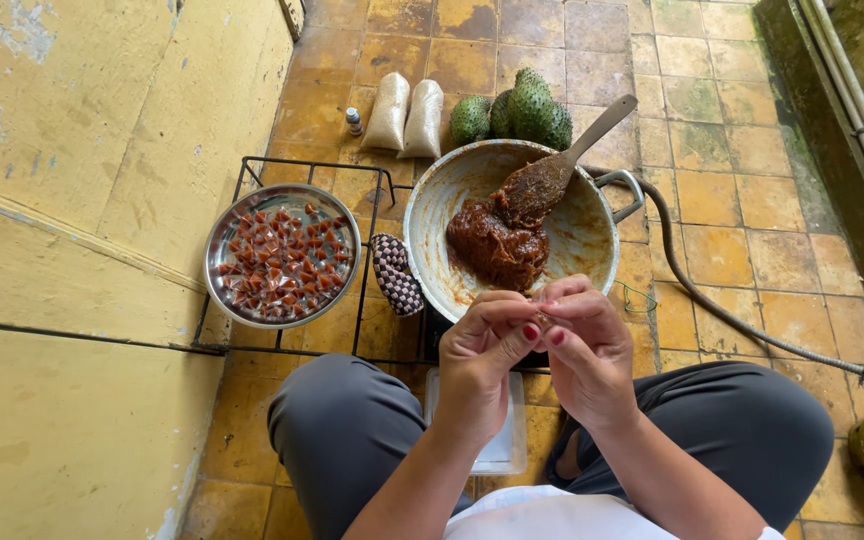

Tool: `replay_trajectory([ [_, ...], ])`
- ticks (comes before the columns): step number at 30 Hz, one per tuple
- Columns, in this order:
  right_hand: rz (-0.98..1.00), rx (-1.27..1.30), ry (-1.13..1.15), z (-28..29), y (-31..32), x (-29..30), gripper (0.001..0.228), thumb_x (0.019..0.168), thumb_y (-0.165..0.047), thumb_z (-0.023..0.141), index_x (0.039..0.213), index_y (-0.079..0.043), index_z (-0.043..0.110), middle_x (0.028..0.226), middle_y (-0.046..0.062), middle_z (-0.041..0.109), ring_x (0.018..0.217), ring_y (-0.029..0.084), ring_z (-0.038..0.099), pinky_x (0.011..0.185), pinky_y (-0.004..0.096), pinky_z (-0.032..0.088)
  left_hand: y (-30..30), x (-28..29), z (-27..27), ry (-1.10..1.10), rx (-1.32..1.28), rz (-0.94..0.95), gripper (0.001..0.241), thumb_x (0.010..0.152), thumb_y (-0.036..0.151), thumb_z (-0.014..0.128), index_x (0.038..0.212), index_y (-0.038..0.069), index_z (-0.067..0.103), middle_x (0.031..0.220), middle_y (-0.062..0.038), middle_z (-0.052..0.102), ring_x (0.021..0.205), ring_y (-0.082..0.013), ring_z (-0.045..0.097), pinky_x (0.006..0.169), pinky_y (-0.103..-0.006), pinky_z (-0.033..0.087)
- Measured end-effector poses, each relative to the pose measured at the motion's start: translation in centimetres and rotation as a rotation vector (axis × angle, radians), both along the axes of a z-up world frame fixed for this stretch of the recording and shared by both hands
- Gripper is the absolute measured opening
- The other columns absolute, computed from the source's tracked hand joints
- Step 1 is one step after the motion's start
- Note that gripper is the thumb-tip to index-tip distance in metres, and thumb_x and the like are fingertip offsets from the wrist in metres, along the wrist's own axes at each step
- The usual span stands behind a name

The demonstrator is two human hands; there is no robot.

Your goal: Scooping portions of a thick brown paste from a pot and wrapping them in individual plastic wrappers

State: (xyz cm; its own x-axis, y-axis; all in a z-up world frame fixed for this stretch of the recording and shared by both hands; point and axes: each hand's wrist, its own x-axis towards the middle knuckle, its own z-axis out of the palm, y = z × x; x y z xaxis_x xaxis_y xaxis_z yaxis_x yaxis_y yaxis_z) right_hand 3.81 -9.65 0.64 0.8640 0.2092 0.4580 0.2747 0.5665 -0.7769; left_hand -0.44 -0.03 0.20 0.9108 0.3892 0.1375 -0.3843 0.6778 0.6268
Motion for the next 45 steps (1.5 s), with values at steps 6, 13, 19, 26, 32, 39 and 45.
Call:
replay_trajectory([
  [6,-0.009,0.049,0.017,-0.8,-0.3,0.0,0.016,0.095,-0.008,0.069,0.104,0.004,0.066,0.102,0.019,0.052,0.099,0.027,0.057,0.071,0.027,0.047,-0.6,-0.2,0.4,-0.034,0.02,0.044,0.016,0.09,-0.004,0.074,0.105,-0.011,0.072,0.105,-0.016,0.064,0.092,-0.0165,0.069,0.075,-0.0269,0.063],
  [13,0.122,0.05,0.078,1.3,-0.5,-1.0,0.012,0.099,-0.01,0.071,0.11,-0.012,0.074,0.111,0.01,0.056,0.108,0.022,0.057,0.104,0.032,0.051,-0.6,-0.9,1.7,-0.102,0.039,-0.003,0.011,0.094,0.005,0.075,0.104,0.009,0.075,0.112,-0.007,0.061,0.108,-0.0186,0.061,0.096,-0.0279,0.056],
  [19,0.118,0.087,0.104,0.7,-0.4,-1.2,0.01,0.098,-0.011,0.071,0.108,-0.013,0.075,0.11,0.008,0.052,0.107,0.02,0.054,0.111,0.035,0.045,-0.8,-1.0,1.8,-0.095,0.084,0.036,0.013,0.093,0.003,0.075,0.102,0.012,0.076,0.114,-0.007,0.06,0.11,-0.0183,0.061,0.107,-0.0325,0.051],
  [26,0.175,0.1,0.155,0.6,-0.7,-0.5,0.01,0.1,-0.014,0.071,0.109,-0.012,0.072,0.115,0.008,0.054,0.11,0.019,0.054,0.102,0.03,0.048,-0.6,-0.6,0.8,-0.046,0.061,-0.004,0.01,0.095,0.002,0.072,0.104,0.005,0.074,0.115,-0.01,0.062,0.099,-0.0192,0.065,0.094,-0.0305,0.057],
  [32,0.387,0.111,0.316,0.6,-2.2,0.9,0.023,0.103,-0.017,0.064,0.121,-0.002,0.063,0.119,0.012,0.06,0.106,0.019,0.061,0.084,0.029,0.056,0.5,-0.6,1.0,0.029,-0.031,-0.138,0.027,0.098,0.006,0.07,0.124,0.005,0.064,0.108,-0.01,0.068,0.09,-0.017,0.069,0.078,-0.0333,0.065],
  [39,0.096,0.103,0.214,0.1,-0.9,0.0,0.005,0.097,-0.005,0.064,0.099,0.0,0.064,0.101,0.015,0.055,0.098,0.024,0.056,0.071,0.026,0.043,-1.7,-0.2,-0.5,-0.001,0.022,0.113,0.037,0.1,0.02,0.067,0.126,-0.007,0.062,0.108,-0.015,0.063,0.094,-0.0212,0.071,0.077,-0.0374,0.069],
  [45,0.145,0.035,0.103,1.6,-1.2,-0.4,0.008,0.099,-0.018,0.069,0.101,-0.011,0.067,0.107,0.009,0.057,0.105,0.021,0.055,0.094,0.031,0.047,-0.9,-1.3,1.7,-0.117,0.188,0.1,0.017,0.097,0.007,0.073,0.113,0.003,0.069,0.11,-0.01,0.058,0.098,-0.0165,0.065,0.094,-0.0268,0.056],
])
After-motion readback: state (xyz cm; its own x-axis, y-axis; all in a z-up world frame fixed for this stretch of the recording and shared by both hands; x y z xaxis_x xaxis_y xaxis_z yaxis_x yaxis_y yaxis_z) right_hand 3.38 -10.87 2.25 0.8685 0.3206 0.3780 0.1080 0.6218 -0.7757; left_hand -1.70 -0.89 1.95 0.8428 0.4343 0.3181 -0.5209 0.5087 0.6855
